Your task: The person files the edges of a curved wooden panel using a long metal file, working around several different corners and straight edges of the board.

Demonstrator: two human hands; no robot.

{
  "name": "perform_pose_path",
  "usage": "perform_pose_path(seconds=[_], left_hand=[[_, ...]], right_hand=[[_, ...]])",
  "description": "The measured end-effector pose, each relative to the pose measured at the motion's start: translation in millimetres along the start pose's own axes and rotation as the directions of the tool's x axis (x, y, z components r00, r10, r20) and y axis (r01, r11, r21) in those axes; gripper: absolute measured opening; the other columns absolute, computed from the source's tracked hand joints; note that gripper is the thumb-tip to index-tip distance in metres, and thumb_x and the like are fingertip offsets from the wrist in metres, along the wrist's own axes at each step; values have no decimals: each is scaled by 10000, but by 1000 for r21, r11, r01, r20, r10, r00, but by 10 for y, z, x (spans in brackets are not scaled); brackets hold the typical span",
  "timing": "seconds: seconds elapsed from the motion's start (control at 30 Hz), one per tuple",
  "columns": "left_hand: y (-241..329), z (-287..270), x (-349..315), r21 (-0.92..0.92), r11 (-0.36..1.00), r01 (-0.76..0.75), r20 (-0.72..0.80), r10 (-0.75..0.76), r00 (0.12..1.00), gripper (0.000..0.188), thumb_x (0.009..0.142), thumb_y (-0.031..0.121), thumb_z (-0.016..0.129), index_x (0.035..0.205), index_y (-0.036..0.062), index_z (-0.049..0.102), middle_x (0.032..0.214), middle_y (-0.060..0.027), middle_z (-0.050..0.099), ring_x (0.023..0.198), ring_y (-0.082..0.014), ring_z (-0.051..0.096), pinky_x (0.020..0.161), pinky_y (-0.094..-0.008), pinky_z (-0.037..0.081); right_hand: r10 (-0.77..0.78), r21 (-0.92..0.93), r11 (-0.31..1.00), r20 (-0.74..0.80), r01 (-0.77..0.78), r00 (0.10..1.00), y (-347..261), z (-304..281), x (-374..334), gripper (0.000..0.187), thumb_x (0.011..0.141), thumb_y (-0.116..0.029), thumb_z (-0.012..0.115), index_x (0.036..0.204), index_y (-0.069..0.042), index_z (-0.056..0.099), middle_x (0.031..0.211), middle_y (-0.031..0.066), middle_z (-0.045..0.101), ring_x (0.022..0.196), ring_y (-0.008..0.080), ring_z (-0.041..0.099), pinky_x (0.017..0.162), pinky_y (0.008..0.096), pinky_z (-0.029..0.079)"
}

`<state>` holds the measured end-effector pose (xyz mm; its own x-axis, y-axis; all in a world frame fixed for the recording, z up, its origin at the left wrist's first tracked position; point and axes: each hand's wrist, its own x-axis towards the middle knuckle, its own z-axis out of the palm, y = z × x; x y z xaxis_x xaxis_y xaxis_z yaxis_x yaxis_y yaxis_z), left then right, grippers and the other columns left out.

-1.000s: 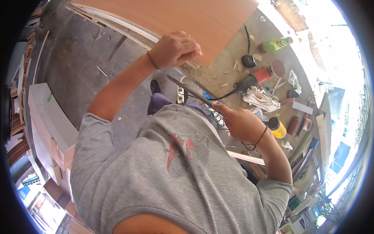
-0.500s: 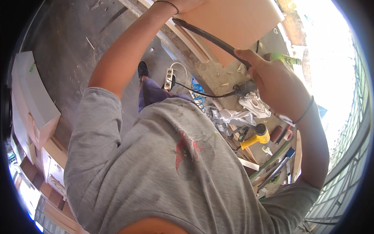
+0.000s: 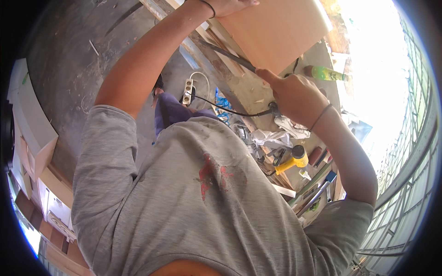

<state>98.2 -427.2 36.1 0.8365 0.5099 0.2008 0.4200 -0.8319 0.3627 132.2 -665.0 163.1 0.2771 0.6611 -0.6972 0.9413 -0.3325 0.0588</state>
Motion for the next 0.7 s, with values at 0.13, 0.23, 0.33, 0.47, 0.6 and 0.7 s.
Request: perform_pose_path(seconds=[0.13, 0.23, 0.33, 0.47, 0.6, 0.7], left_hand=[[-43, 42, -23, 5, 1000, 2, -16, -1, 1000, 824, 865, 652, 468, 1453, 81, 378, 1549, -167, 274, 1449, -300, 211, 1172, -526, 124], [-35, 39, -12, 17, 1000, 4, -7, -4, 1000, 825, 864, 658, 465, 1449, 82, 383, 1544, -168, 283, 1445, -301, 221, 1168, -532, 130], [-28, 112, -10, 16, 1000, -1, -34, 1, 999, 815, 866, 658, 461, 1438, 80, 399, 1534, -171, 300, 1441, -303, 226, 1166, -536, 132], [-13, 74, -24, -8, 1000, -4, -38, 4, 999, 803, 871, 652, 458, 1428, 76, 413, 1524, -174, 316, 1438, -302, 231, 1162, -542, 135], [113, 188, -47, -49, 998, -30, -48, 27, 998, 781, 881, 641, 457, 1404, 61, 440, 1510, -185, 338, 1429, -312, 254, 1157, -536, 159], [-85, 210, 27, -7, 995, -97, -160, 95, 983, 700, 804, 598, 605, 1269, 75, 577, 1411, -157, 466, 1383, -266, 334, 1105, -548, 231]], right_hand=[[55, -1, 999, 70, -55, 996, -13, -172, -106, 525, 891, 4, 499, 1381, -159, 406, 703, 190, 634, 637, 356, 650, 618, 459, 498], [69, 104, 992, 66, -76, 995, 7, -151, -89, 503, 879, 16, 495, 1354, -144, 451, 673, 175, 620, 616, 347, 642, 627, 458, 495], [-33, 30, 999, 4, 33, 999, -10, -75, -57, 495, 883, 18, 485, 1351, -141, 456, 659, 169, 613, 615, 339, 644, 610, 444, 495], [-49, 170, 983, -110, 68, 993, 193, -101, -184, 466, 894, -21, 501, 1343, -141, 462, 618, 165, 589, 583, 332, 626, 581, 436, 481], [-104, -23, 994, -39, 103, 994, 185, 216, -28, 459, 901, -51, 511, 1340, -181, 474, 644, 187, 597, 582, 362, 613, 572, 477, 472], [-40, 123, 992, 2, 39, 999, 113, -12, -283, 446, 935, -100, 482, 1369, -197, 456, 757, 196, 646, 688, 419, 623, 708, 511, 492]])
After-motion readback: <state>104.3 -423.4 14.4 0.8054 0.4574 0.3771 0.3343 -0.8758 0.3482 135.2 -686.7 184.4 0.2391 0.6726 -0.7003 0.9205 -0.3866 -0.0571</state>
